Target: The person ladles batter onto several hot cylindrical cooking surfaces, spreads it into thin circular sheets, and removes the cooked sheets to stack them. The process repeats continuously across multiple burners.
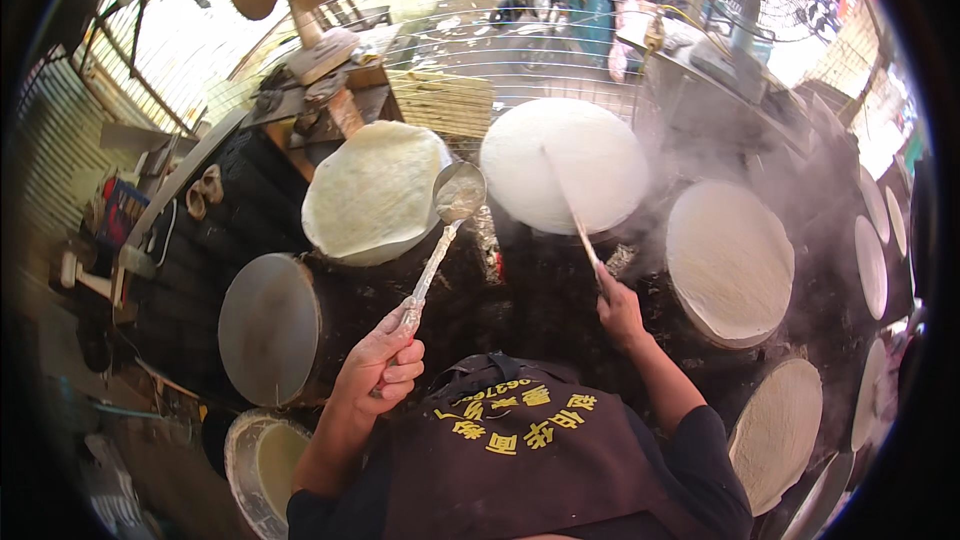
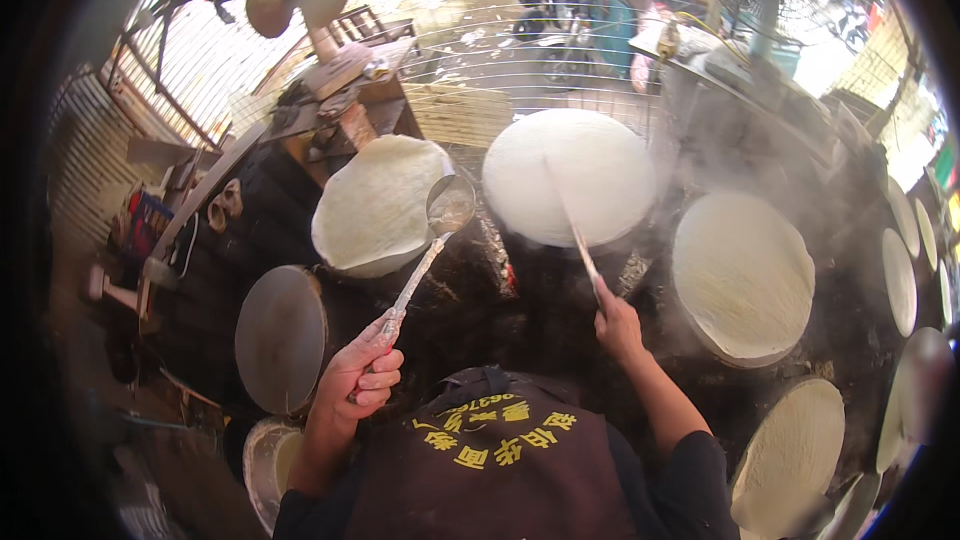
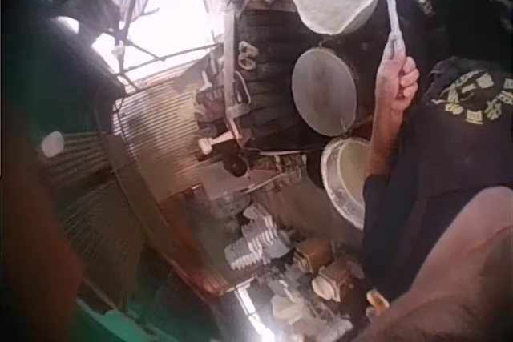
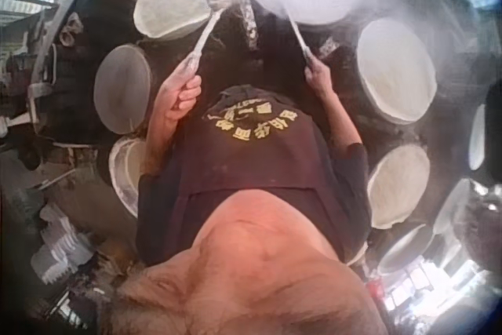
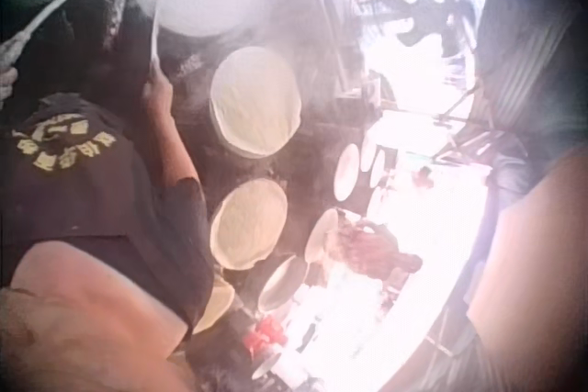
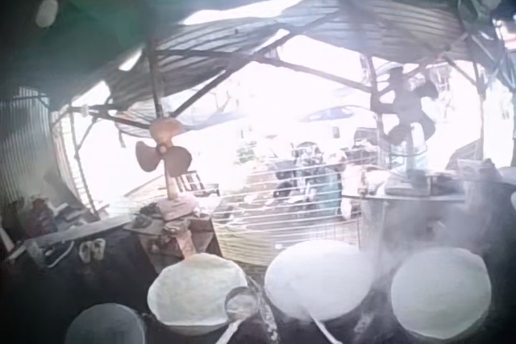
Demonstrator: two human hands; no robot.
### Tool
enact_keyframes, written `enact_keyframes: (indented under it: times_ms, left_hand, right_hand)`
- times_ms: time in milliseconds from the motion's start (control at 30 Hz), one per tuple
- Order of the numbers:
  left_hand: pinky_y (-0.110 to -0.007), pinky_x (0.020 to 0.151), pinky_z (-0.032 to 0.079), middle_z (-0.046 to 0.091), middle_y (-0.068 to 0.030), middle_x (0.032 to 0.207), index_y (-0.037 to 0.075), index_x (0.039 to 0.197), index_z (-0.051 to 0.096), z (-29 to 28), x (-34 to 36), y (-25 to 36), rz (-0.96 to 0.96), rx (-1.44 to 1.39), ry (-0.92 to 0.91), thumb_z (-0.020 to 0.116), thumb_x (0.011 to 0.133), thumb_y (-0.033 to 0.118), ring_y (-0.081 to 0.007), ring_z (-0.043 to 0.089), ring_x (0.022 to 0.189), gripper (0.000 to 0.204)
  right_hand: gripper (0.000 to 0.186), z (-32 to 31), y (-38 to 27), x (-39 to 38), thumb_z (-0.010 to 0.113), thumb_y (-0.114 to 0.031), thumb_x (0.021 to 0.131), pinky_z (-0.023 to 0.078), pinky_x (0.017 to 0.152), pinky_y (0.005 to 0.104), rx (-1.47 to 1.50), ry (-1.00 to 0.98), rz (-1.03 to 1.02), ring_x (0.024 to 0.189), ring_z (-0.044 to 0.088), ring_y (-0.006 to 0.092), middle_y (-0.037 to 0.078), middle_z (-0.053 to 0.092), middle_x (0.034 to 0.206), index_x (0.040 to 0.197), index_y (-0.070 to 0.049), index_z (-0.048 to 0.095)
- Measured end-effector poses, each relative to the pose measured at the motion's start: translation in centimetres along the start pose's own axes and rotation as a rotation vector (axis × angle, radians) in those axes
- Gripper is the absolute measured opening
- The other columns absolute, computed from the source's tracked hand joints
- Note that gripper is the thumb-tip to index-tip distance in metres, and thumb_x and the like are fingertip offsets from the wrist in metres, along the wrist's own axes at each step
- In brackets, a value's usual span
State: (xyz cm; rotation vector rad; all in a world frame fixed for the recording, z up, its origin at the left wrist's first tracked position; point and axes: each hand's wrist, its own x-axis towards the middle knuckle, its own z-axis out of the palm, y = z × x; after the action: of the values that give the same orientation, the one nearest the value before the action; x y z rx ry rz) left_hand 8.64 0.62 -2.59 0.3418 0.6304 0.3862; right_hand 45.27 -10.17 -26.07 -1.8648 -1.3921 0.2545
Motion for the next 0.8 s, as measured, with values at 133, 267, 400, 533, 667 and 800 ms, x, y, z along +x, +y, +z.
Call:
enact_keyframes:
  times_ms: [133,267,400,533,667,800]
  left_hand:
    - [-0.017,0.034,0.033,0.046,-0.0001,0.071,0.026,0.135,0.038,-3.1,-3.9,0.1,0.126,0.118,0.106,0.048,0.098,0.015,-0.0052,0.039,0.048,0.040]
    - [-0.019,0.035,0.035,0.045,-0.0002,0.071,0.027,0.138,0.034,-7.1,-8.3,-0.1,0.166,0.122,0.130,0.048,0.098,0.014,-0.0063,0.039,0.047,0.044]
    - [-0.018,0.034,0.035,0.044,-0.0017,0.072,0.026,0.139,0.032,-10.4,-12.2,0.0,0.103,0.105,0.158,0.050,0.098,0.020,-0.0064,0.039,0.048,0.046]
    - [-0.018,0.035,0.035,0.044,-0.0029,0.074,0.023,0.132,0.039,-13.7,-15.2,0.1,0.077,-0.042,0.081,0.051,0.097,0.032,-0.0069,0.038,0.049,0.038]
    - [-0.017,0.034,0.033,0.042,-0.0017,0.073,0.026,0.141,0.033,-14.8,-16.6,0.3,0.096,-0.011,0.269,0.043,0.099,0.043,-0.0061,0.037,0.049,0.046]
    - [-0.018,0.033,0.032,0.041,-0.0012,0.072,0.028,0.145,0.028,-15.7,-18.4,-0.6,0.212,-0.061,0.328,0.040,0.101,0.039,-0.0068,0.035,0.046,0.047]
  right_hand:
    - [0.063,0.1,-7.6,-3.7,0.059,-0.002,0.075,0.049,0.077,0.0398,0.211,-0.284,-0.074,0.084,0.062,0.0380,0.022,0.063,0.090,0.136,-0.014,0.048]
    - [0.061,1.8,-16.4,-4.2,0.061,0.000,0.078,0.049,0.082,0.0295,0.407,-0.152,0.147,0.096,0.067,0.0223,0.021,0.065,0.106,0.137,-0.011,0.047]
    - [0.063,5.1,-25.5,-3.3,0.066,-0.003,0.077,0.054,0.070,0.0376,0.332,-0.327,-0.346,0.080,0.063,0.0307,0.013,0.062,0.093,0.136,-0.017,0.047]
    - [0.062,9.4,-34.2,-2.0,0.065,-0.021,0.081,0.051,0.055,0.0378,0.162,-0.621,-0.688,0.072,0.061,0.0287,0.010,0.054,0.087,0.137,-0.015,0.041]
    - [0.054,13.0,-39.3,-2.0,0.066,-0.026,0.081,0.050,0.058,0.0409,0.263,-0.807,-0.917,0.072,0.061,0.0303,0.012,0.056,0.080,0.129,-0.009,0.048]
    - [0.047,15.4,-36.7,3.8,0.069,-0.026,0.080,0.048,0.078,0.0422,0.466,-0.570,-0.750,0.091,0.059,0.0326,0.014,0.061,0.098,0.122,-0.009,0.055]
